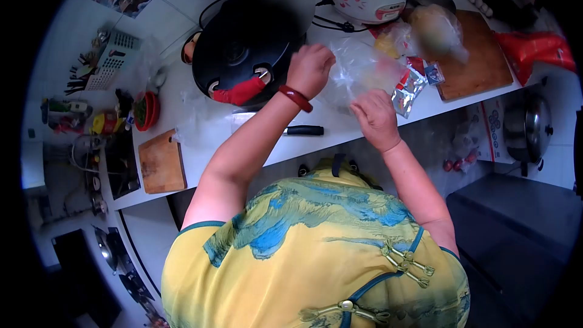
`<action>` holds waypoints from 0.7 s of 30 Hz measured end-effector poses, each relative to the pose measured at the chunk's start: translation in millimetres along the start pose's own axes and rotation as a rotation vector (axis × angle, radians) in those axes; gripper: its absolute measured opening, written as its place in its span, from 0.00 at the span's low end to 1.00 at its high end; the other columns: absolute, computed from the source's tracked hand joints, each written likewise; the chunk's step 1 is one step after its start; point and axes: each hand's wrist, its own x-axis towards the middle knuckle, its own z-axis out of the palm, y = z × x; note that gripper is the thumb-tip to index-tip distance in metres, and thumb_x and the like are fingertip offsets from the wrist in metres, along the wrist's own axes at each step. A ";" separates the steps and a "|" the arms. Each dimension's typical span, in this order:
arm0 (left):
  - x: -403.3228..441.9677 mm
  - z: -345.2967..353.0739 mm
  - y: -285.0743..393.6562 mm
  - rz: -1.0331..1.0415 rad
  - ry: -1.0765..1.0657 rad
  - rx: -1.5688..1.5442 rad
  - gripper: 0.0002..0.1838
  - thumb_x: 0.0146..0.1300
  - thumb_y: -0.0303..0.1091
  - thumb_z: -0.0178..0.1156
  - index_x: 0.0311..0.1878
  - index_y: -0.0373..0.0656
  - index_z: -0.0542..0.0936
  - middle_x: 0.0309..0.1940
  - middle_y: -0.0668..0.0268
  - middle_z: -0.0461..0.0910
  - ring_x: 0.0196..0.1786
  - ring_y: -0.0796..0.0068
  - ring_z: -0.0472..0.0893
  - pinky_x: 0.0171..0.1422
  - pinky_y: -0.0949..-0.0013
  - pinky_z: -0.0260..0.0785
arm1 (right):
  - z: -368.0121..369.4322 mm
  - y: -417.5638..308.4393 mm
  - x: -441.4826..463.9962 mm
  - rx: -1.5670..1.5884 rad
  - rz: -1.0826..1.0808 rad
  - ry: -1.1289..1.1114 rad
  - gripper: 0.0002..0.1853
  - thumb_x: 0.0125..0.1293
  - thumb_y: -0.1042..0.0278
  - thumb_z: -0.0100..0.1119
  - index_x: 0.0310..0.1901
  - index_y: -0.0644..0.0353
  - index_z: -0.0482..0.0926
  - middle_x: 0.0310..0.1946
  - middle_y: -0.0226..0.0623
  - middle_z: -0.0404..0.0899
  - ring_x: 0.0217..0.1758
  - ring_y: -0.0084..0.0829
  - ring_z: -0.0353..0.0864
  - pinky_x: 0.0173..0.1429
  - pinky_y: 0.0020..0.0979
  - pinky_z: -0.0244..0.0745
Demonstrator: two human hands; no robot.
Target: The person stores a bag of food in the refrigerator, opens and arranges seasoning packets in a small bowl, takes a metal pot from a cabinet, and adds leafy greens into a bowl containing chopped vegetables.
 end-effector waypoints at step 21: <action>-89.2 -12.4 107.1 -0.341 0.203 -0.481 0.29 0.62 0.23 0.53 0.67 0.43 0.58 0.66 0.59 0.60 0.66 0.61 0.63 0.68 0.58 0.54 | -95.6 22.3 72.3 -0.077 0.094 0.497 0.10 0.43 0.69 0.62 0.29 0.56 0.73 0.26 0.34 0.72 0.35 0.40 0.75 0.38 0.39 0.70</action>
